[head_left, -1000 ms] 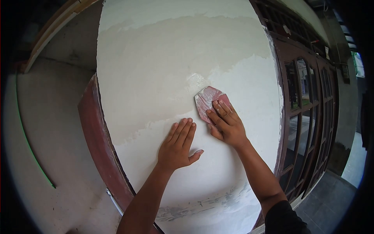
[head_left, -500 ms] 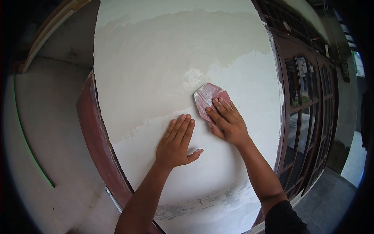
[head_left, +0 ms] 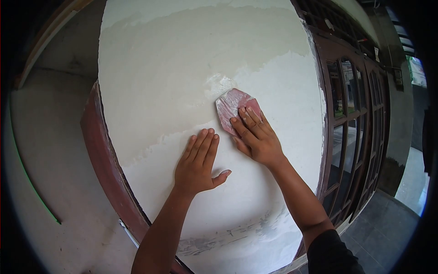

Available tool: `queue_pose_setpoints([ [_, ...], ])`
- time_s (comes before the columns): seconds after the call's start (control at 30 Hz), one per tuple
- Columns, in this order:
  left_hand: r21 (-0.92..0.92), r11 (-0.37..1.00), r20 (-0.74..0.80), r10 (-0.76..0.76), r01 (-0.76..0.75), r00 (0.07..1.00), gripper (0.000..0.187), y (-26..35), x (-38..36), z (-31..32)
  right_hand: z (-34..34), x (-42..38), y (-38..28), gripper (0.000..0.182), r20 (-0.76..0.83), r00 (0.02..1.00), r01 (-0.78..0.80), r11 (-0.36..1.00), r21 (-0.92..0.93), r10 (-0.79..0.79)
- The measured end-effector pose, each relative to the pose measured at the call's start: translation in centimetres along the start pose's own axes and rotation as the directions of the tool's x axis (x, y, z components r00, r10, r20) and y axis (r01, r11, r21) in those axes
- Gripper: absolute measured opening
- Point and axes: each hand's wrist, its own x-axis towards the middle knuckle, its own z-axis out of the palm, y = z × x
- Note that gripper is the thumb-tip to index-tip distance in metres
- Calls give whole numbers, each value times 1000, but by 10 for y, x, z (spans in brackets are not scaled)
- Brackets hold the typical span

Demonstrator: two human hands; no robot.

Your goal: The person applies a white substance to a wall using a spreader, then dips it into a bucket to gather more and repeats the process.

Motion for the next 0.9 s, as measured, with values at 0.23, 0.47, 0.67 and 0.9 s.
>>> queue_pose_setpoints([
  [0.23, 7, 1000, -13, 1, 0, 1000, 87, -2, 0, 0, 11, 13, 8, 52, 25, 1000, -6, 1000, -5, 6],
  [0.47, 28, 999, 11, -16, 16, 1000, 87, 1, -1, -1, -31, -18, 1, 47, -9, 1000, 21, 998, 60, -20],
  [0.67, 29, 999, -17, -17, 18, 1000, 86, 0, -1, 2, -49, 63, -6, 27, 111, 621, -394, 186, 900, 776],
  [0.9, 9, 999, -55, -35, 36, 998, 84, 0, -2, 1, -19, 57, 9, 26, 400, 514, -697, 98, 710, 759],
])
